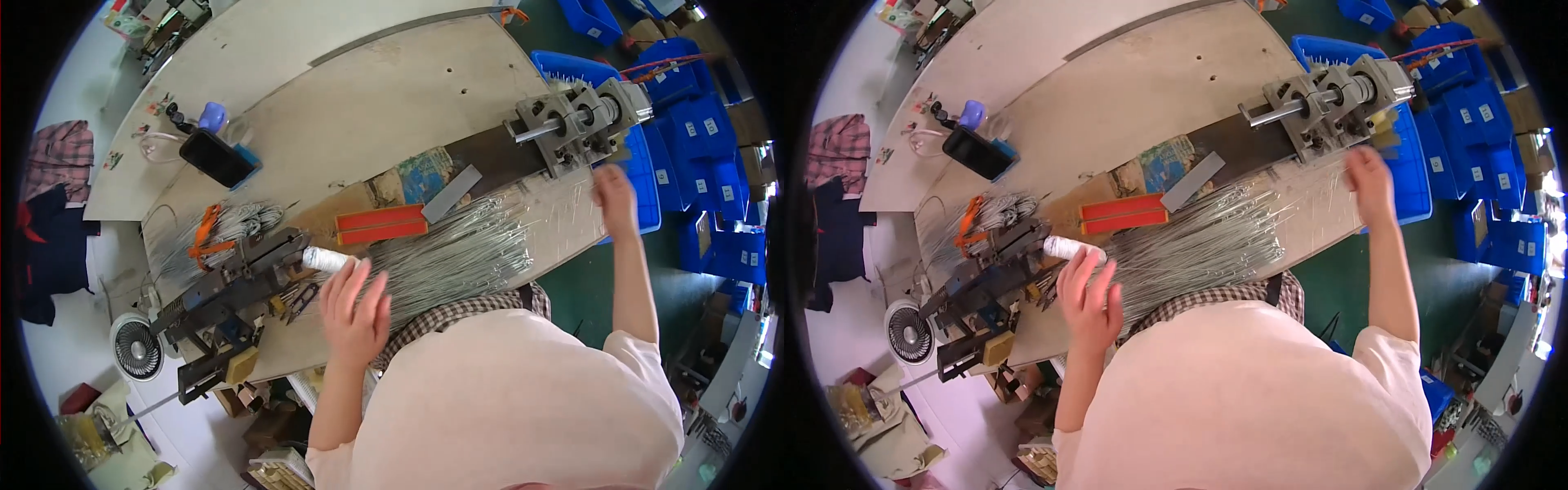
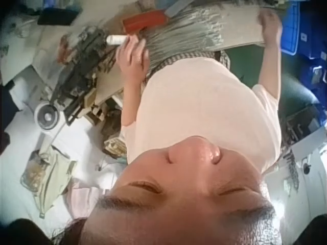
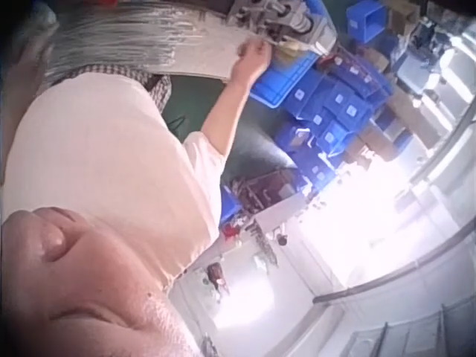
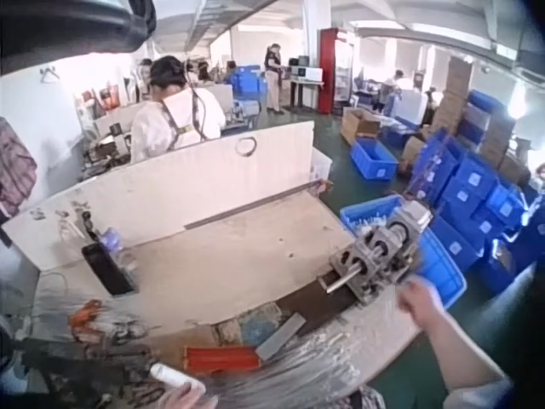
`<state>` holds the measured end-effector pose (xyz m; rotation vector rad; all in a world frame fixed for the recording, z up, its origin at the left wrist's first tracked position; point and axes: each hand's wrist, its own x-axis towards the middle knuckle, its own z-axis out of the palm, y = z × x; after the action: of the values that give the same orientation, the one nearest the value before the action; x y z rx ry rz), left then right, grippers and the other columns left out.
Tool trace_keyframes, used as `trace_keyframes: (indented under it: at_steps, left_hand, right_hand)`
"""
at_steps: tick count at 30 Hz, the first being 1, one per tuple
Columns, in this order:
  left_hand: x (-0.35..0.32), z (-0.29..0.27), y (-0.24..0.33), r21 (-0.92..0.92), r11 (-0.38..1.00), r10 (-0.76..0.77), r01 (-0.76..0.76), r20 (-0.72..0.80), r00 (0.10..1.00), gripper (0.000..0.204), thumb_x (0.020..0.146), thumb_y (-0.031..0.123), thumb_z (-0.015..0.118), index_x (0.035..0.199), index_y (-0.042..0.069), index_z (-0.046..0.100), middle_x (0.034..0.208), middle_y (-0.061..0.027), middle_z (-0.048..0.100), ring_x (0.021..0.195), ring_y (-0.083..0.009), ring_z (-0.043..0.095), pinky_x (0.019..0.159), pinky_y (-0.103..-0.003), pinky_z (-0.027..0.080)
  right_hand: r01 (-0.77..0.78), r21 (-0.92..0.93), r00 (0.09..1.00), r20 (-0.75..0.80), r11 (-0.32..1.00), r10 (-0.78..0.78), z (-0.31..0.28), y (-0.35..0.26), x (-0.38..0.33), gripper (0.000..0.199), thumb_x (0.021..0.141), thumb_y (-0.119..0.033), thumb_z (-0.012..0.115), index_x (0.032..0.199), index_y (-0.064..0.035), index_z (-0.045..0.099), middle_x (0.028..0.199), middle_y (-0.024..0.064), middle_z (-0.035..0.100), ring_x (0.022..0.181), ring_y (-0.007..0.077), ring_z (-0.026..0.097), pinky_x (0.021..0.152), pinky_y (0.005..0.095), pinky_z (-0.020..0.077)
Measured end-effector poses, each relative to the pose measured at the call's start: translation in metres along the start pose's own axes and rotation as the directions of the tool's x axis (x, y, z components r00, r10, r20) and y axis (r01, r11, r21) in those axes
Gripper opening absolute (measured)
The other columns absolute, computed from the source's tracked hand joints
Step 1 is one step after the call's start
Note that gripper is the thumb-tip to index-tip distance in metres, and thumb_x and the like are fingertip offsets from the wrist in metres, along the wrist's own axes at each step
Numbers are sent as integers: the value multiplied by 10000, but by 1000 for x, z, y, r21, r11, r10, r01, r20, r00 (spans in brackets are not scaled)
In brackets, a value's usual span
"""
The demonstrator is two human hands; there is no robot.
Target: The person produces wire brushes by placing bristles along metal wires on a machine, operating the machine to twist them together, and placing the finished brushes into a container.
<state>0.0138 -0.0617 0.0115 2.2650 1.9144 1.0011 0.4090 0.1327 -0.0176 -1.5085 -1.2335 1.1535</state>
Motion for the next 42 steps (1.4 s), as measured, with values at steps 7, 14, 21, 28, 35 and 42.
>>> trace_keyframes:
  at_steps: [7, 14, 21, 28, 35, 42]
  left_hand:
    - [76, 29, 36, -629, 710, -64, 318, 391, 918, 353, 812, 133, 581, 1149, 66, 506, 1024, -96, 592, 914, -261, 585, 786, -349, 452]
    - [128, 0, 10, -41, 980, -182, 194, 192, 964, 92, 829, 146, 568, 825, 72, 623, 753, -88, 615, 669, -254, 604, 587, -323, 481]
    - [126, -15, -7, 50, 983, -184, 178, 304, 935, 136, 821, 207, 582, 780, 86, 626, 717, -71, 589, 638, -282, 582, 544, -363, 457]
    - [103, -43, -20, 249, 941, -265, 231, 114, 957, 86, 794, 178, 603, 737, 113, 604, 666, -53, 553, 581, -266, 565, 496, -373, 441]
    - [126, 2, 5, 66, 983, -182, 170, 293, 939, 177, 825, 230, 564, 720, 95, 609, 668, -70, 564, 629, -281, 580, 556, -377, 463]
    - [103, -17, -4, 78, 997, -19, -1, 264, 964, 122, 795, 195, 608, 712, 109, 582, 640, -35, 538, 583, -233, 562, 513, -350, 407]
  right_hand:
    - [358, 576, 769, 264, 735, -582, 78, -144, -19, 44, 901, -50, 461, 870, -31, 485, 846, 66, 513, 463, 59, 433, 403, 163, 332]
    - [496, 143, 863, 31, 857, -505, 97, -140, 17, 196, 913, -85, 485, 1073, -17, 575, 991, 34, 575, 785, 82, 543, 683, 206, 420]
    - [865, -502, 371, 650, -9, -663, 133, -163, 9, 323, 776, -149, 625, 1094, -101, 586, 1017, 45, 580, 873, 216, 543, 798, 324, 377]
    - [839, -544, 420, 681, -31, -600, 129, -131, 15, 250, 801, -162, 609, 1039, -90, 593, 1004, 56, 604, 841, 226, 563, 767, 352, 405]
    - [855, -511, 414, 568, 90, -711, 133, -178, 16, 227, 823, -132, 590, 1036, -55, 597, 1026, 91, 608, 800, 251, 555, 750, 307, 407]
    - [822, -498, 359, 830, -277, -426, 134, -105, 2, 355, 769, -214, 627, 1069, -33, 571, 1041, 43, 606, 714, 149, 540, 738, 324, 379]
